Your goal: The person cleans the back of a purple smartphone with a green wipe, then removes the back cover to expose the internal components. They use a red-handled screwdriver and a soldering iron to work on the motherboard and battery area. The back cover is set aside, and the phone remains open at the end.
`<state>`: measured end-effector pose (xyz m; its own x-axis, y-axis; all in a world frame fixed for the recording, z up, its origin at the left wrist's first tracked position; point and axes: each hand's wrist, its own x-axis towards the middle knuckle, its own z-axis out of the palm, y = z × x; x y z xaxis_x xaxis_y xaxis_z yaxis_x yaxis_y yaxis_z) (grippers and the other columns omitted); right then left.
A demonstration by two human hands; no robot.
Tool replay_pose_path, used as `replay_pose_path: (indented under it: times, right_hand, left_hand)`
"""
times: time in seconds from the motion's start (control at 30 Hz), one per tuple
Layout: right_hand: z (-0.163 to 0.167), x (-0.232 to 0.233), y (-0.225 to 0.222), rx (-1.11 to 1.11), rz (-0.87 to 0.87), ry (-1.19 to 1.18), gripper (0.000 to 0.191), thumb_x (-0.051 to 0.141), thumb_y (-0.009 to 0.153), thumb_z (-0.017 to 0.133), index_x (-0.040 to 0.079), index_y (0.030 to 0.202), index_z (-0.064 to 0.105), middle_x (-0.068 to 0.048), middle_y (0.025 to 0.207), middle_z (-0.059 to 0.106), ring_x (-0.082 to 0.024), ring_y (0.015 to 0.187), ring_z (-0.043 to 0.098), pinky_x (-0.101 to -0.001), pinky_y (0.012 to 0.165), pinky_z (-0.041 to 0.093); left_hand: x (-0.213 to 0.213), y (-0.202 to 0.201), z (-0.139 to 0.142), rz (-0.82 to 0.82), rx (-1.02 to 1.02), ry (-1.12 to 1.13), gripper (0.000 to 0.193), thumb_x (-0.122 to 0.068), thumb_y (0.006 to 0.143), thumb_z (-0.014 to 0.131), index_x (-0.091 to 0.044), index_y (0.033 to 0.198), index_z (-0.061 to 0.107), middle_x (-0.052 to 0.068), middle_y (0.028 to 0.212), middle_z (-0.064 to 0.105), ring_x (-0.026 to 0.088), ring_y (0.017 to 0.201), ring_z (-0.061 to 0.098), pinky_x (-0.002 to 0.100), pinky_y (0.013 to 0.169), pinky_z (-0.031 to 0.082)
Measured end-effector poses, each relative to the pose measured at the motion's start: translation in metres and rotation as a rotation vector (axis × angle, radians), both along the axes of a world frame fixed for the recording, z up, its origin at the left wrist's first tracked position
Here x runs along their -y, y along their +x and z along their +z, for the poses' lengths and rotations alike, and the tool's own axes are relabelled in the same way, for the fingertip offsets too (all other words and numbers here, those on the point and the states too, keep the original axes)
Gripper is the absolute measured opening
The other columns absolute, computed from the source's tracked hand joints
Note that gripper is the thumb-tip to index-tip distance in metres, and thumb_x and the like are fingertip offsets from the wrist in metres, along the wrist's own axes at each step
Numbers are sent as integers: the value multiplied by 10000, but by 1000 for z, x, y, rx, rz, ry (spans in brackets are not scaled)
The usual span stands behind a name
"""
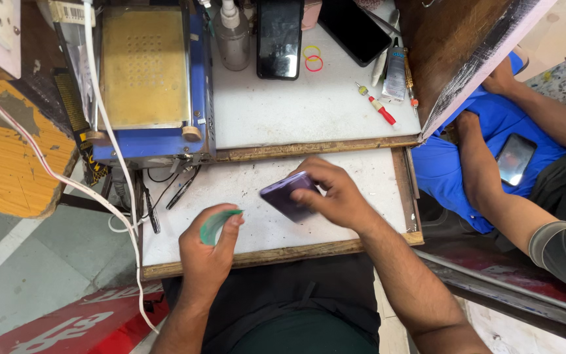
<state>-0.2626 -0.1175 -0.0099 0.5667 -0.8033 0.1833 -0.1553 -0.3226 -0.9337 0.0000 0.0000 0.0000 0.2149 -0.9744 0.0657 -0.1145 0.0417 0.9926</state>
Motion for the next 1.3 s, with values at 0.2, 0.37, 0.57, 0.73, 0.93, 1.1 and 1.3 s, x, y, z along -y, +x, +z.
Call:
replay_pose_path:
  times: [0.2, 0.37, 0.57, 0.73, 0.93, 1.1, 1.3]
  right_hand:
    - [-27, 10, 9, 509, -37, 382, 332, 317, 1071, 717, 59, 1258, 624, -24, 1058, 651, -97, 967, 577, -277, 866, 504]
    - [-35, 12, 16, 416, -88, 297, 376, 347, 1053, 683, 53, 1277, 615, -26, 1091, 685, -87, 1005, 621, -258, 878, 539]
    - [-34, 10, 21, 397, -93, 269, 435, 367, 1048, 674, 41, 1326, 598, -39, 1121, 689, -93, 1037, 638, -263, 901, 555]
    - [-35, 10, 22, 382, -91, 243, 434, 378, 1057, 658, 43, 1327, 596, -47, 1105, 692, -99, 1024, 651, -270, 886, 571]
    - [-38, 9, 23, 330, -125, 221, 434, 407, 1055, 645, 46, 1292, 607, -48, 1066, 692, -97, 985, 654, -268, 848, 575]
    - [-35, 10, 25, 322, -138, 222, 443, 432, 1045, 644, 51, 1267, 604, -51, 1056, 690, -96, 986, 661, -266, 850, 581]
    - [-31, 7, 29, 310, -149, 210, 429, 423, 1056, 638, 49, 1261, 595, -50, 1060, 694, -97, 985, 669, -264, 851, 586]
  left_hand:
    - [41, -32, 56, 78, 224, -207, 137, -43, 949, 739, -11, 1081, 753, 111, 1024, 767, 197, 960, 746, 313, 845, 587]
    - [66, -42, 66, 75, 255, -233, 137, -70, 974, 737, -25, 1102, 756, 112, 1044, 769, 198, 988, 757, 313, 849, 606]
    - [71, -40, 59, 107, 335, -295, 128, -79, 988, 739, -33, 1107, 751, 106, 1029, 771, 208, 969, 767, 308, 815, 617]
    - [71, -40, 52, 108, 346, -333, 123, -67, 984, 752, -36, 1103, 746, 102, 1017, 766, 202, 964, 766, 301, 810, 620]
    - [70, -40, 45, 109, 361, -358, 127, -62, 983, 755, -42, 1108, 742, 105, 1032, 759, 203, 975, 765, 294, 810, 632]
    - [73, -41, 42, 117, 380, -379, 132, -61, 988, 754, -42, 1117, 740, 105, 1035, 755, 200, 964, 767, 286, 796, 636]
    - [75, -44, 41, 170, 424, -433, 140, -45, 987, 756, -29, 1125, 733, 112, 1038, 748, 203, 953, 765, 285, 776, 641]
